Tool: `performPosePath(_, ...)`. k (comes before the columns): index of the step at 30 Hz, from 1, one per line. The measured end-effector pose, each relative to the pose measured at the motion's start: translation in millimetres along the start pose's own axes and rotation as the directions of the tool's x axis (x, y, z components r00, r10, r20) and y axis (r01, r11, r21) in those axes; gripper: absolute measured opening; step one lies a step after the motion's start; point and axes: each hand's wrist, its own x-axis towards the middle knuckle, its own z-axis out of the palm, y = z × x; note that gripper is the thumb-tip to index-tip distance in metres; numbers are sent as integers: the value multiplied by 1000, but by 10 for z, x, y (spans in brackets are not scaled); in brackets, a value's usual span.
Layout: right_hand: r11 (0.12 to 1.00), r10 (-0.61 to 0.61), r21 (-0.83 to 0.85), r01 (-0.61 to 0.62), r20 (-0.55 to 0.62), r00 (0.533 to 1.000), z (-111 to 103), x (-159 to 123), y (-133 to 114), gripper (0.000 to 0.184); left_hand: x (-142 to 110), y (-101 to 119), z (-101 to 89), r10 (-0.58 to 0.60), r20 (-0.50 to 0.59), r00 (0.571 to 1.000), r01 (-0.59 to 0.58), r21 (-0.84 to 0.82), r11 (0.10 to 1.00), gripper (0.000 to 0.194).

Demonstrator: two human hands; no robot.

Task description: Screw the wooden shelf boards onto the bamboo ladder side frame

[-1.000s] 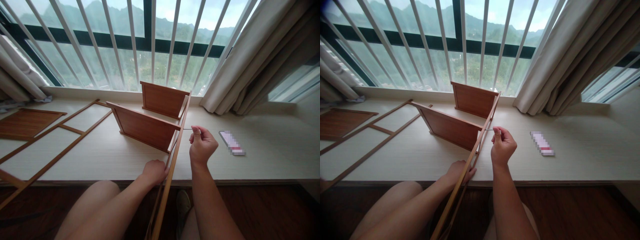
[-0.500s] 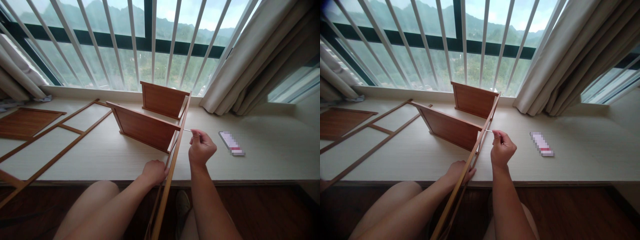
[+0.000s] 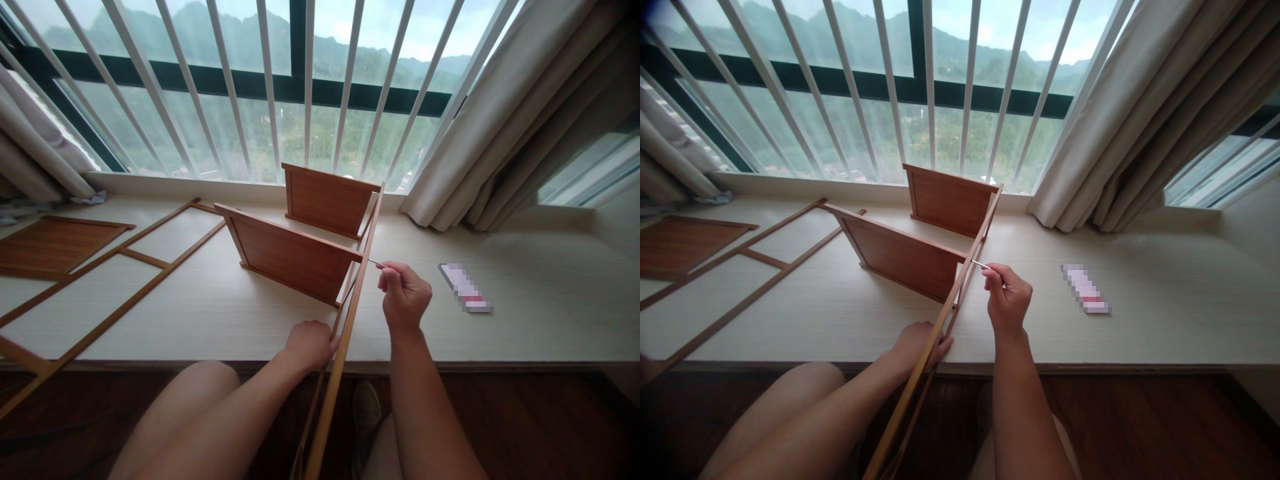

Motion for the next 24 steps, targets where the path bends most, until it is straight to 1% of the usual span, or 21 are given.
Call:
performPosePath(4, 1000, -7, -1, 7, 19, 1000, -23, 18, -11, 32, 17, 3, 23, -8, 1, 1000, 8, 3, 1000, 56)
performPosePath(9, 1000, 24, 17, -24, 34, 999, -34, 33, -27, 29, 34, -2, 62, -4, -14, 1000, 4, 12, 1000, 56)
performPosePath(17, 996, 91, 15, -92, 48, 995, -35, 32, -44, 40, 33, -4, 55, -2, -13, 1000, 2, 14, 1000, 55)
performPosePath(21, 995, 98, 10, -99, 60, 993, -35, 26, -49, 43, 34, -9, 52, -1, -1, 1000, 1, 13, 1000, 56)
performPosePath(24, 997, 83, -12, -83, 77, 994, -38, 23, -50, 41, 38, -12, 69, 0, -11, 1000, 0, 16, 1000, 56)
